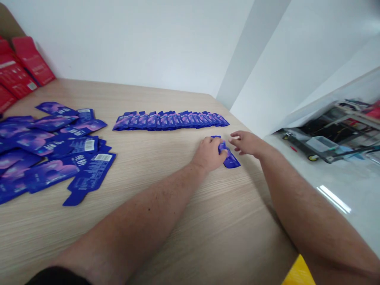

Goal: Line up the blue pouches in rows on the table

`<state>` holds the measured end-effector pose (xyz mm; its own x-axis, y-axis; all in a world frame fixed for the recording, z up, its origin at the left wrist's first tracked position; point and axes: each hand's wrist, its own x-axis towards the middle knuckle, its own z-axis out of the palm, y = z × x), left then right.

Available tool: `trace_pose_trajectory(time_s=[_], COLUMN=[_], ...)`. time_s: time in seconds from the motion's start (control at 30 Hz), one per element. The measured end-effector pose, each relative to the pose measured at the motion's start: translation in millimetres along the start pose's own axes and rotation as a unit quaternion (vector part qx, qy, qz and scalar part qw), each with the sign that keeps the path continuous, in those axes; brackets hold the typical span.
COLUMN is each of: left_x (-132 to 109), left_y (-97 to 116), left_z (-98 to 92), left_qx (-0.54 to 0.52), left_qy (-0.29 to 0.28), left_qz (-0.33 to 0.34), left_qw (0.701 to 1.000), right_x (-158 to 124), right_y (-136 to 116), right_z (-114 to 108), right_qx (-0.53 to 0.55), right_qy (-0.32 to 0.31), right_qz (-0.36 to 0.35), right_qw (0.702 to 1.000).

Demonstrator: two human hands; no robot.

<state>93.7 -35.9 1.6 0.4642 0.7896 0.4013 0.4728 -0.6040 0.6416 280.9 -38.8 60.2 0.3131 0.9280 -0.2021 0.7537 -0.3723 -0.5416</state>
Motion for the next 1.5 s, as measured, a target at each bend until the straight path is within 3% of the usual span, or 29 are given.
trace_pose_trajectory(time_s=[0.17, 0.33, 0.4, 0.5, 0.67, 0.9, 1.0, 1.23, 1.37, 1.5], left_x=[-8, -14, -19, -32, -58, -93, -109, -138, -148, -153], left_y=[-1, 0, 0, -3, -16, -42, -48, -63, -68, -66], left_z=[-2.6, -12.5, -17.8, -29.0, -63.6, -124.7, -139.7, -160.4, -165.8, -165.3], left_qx=[0.066, 0.070, 0.064, 0.049, -0.012, -0.027, 0.004, 0.060, 0.067, 0.070], left_qy=[-0.045, -0.056, -0.057, -0.048, -0.023, -0.041, -0.013, 0.014, 0.025, 0.034], left_qz=[0.004, -0.008, -0.009, -0.021, -0.104, -0.132, -0.131, -0.115, -0.092, -0.083], left_qw=[0.997, 0.996, 0.996, 0.997, 0.994, 0.990, 0.991, 0.991, 0.993, 0.994], right_x=[-21, -27, -31, -40, -60, -91, -99, -94, -89, -88], right_y=[6, -8, -18, -35, -70, -113, -125, -138, -142, -142], right_z=[30, 49, 55, 67, 94, 132, 144, 169, 176, 175], right_qx=[0.175, 0.361, 0.394, 0.378, 0.357, 0.467, 0.451, 0.322, 0.252, 0.241], right_qy=[0.008, -0.003, -0.026, -0.029, -0.045, -0.127, -0.145, -0.156, -0.143, -0.138], right_qz=[0.039, 0.068, 0.057, 0.035, 0.016, 0.015, 0.009, -0.100, -0.149, -0.137], right_qw=[0.984, 0.930, 0.917, 0.925, 0.933, 0.875, 0.880, 0.928, 0.945, 0.951])
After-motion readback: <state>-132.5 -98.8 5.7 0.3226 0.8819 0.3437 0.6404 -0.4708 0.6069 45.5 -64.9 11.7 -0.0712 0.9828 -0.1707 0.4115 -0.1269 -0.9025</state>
